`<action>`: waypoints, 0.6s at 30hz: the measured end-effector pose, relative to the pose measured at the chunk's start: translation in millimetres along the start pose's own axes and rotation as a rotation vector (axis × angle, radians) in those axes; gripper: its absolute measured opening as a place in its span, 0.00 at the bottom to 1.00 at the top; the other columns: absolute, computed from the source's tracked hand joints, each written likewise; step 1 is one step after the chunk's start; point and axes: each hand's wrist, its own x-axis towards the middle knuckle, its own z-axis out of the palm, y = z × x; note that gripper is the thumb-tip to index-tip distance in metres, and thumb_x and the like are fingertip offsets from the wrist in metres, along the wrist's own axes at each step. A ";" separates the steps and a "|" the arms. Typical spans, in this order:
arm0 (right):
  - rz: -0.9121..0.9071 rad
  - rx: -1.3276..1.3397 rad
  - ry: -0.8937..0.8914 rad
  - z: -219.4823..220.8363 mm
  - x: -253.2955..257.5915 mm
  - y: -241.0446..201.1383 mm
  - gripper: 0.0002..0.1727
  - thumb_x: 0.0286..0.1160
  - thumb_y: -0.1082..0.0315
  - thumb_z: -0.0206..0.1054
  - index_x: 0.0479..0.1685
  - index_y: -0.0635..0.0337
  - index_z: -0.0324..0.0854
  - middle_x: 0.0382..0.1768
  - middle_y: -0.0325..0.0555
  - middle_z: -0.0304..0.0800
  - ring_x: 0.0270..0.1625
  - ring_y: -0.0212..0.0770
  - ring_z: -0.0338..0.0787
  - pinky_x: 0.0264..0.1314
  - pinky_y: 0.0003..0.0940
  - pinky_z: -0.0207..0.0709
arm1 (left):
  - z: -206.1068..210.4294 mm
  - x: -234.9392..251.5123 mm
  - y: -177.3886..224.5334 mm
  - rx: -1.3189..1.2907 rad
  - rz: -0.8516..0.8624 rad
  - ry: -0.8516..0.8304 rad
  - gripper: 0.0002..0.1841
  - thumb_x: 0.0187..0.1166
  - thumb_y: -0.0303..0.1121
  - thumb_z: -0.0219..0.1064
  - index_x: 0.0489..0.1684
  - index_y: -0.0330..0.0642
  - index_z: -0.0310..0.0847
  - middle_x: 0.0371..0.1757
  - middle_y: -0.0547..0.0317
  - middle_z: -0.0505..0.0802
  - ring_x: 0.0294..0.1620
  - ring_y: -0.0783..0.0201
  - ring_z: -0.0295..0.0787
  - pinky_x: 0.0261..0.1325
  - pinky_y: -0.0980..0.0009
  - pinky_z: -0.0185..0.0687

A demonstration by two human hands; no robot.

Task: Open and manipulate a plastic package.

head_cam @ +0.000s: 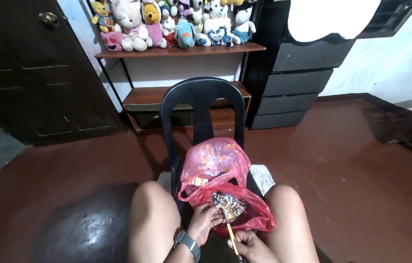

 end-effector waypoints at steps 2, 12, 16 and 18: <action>0.022 0.015 -0.006 -0.1 0.0 -0.7 0.16 0.81 0.60 0.69 0.23 0.55 0.78 0.19 0.33 0.81 0.20 0.26 0.77 0.25 0.23 0.70 | -0.1 -0.2 0.4 -0.002 0.000 -0.003 0.09 0.86 0.26 0.62 0.53 0.27 0.80 0.42 0.48 0.92 0.41 0.60 0.93 0.50 0.64 0.91; 0.041 -0.010 -0.014 3.0 -3.6 -6.2 0.16 0.80 0.57 0.68 0.26 0.56 0.81 0.21 0.33 0.82 0.21 0.26 0.77 0.24 0.24 0.71 | -1.2 -1.1 -0.3 0.036 0.032 -0.019 0.10 0.86 0.26 0.62 0.55 0.26 0.80 0.44 0.47 0.92 0.41 0.60 0.93 0.50 0.63 0.91; 0.022 -0.014 -0.010 2.0 -3.0 -3.3 0.17 0.80 0.57 0.69 0.24 0.55 0.80 0.20 0.33 0.81 0.20 0.26 0.76 0.24 0.24 0.70 | -1.6 -1.6 -0.4 0.050 0.038 -0.032 0.09 0.85 0.26 0.63 0.54 0.27 0.80 0.44 0.48 0.92 0.41 0.60 0.93 0.50 0.64 0.91; 0.021 -0.015 -0.015 1.0 -3.0 -3.3 0.17 0.81 0.59 0.69 0.23 0.55 0.79 0.19 0.34 0.81 0.20 0.26 0.76 0.24 0.24 0.70 | -1.8 -1.5 -0.2 0.047 0.035 -0.030 0.09 0.85 0.26 0.63 0.53 0.27 0.80 0.43 0.48 0.92 0.41 0.60 0.93 0.50 0.64 0.92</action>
